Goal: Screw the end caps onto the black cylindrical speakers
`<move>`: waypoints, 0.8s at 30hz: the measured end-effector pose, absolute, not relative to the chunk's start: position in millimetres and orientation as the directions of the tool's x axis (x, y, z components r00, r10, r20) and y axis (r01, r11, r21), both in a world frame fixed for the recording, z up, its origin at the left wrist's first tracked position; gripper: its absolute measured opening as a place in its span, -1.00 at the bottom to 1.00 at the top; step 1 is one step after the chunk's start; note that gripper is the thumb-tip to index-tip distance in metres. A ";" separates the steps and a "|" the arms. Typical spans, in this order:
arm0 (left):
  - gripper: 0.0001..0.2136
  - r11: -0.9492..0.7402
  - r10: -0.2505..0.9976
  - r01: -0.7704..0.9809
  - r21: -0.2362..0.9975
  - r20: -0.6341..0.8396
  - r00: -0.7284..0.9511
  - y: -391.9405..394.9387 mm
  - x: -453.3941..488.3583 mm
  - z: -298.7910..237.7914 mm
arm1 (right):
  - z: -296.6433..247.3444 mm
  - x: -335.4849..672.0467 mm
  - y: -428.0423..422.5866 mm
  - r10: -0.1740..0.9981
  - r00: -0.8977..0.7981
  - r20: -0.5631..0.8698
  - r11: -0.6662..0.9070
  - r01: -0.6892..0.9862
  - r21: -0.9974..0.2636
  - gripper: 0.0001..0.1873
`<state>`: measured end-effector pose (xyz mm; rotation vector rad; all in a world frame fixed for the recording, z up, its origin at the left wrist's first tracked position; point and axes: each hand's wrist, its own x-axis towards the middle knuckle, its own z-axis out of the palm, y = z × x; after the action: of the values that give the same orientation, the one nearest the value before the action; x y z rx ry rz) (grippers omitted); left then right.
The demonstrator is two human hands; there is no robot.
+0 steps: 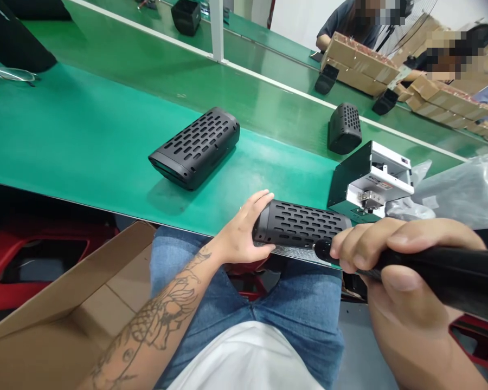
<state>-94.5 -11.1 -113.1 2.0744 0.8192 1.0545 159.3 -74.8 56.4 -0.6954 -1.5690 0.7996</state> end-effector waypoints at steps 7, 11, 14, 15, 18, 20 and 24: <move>0.21 -0.594 0.759 0.217 0.775 0.449 0.472 -10.1 -94.1 -112.1 | 58.6 158.3 -78.8 0.839 -0.092 0.536 0.539 0.022 -0.842 -0.74; 0.18 -0.594 0.757 0.212 0.776 0.451 0.473 -10.7 -94.4 -114.1 | 54.6 157.4 -68.9 0.827 -0.092 0.554 0.558 0.009 -0.830 -0.78; 0.14 -0.590 0.758 0.207 0.780 0.447 0.474 -10.6 -94.4 -113.8 | 54.1 157.8 -66.4 0.818 -0.090 0.568 0.569 -0.010 -0.822 -0.79; 0.13 -0.586 0.760 0.206 0.783 0.443 0.476 -10.5 -94.4 -113.4 | 54.7 158.5 -67.1 0.824 -0.087 0.560 0.561 -0.009 -0.828 -0.79; 0.09 -0.577 0.762 0.196 0.793 0.437 0.477 -9.9 -94.0 -112.3 | 57.5 161.1 -71.2 0.845 -0.094 0.526 0.529 0.004 -0.849 -0.78; 0.07 -0.582 0.758 0.182 0.793 0.447 0.474 -9.4 -93.7 -112.2 | 58.3 162.1 -72.5 0.850 -0.106 0.516 0.518 -0.008 -0.855 -0.77; 0.06 -0.592 0.755 0.180 0.786 0.461 0.467 -8.2 -93.2 -113.4 | 54.9 160.3 -67.3 0.855 -0.117 0.506 0.503 -0.058 -0.863 -0.78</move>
<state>-93.2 -8.2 -113.4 2.0450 0.7737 1.0989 160.3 -67.3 54.9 -0.7276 -1.4881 0.9066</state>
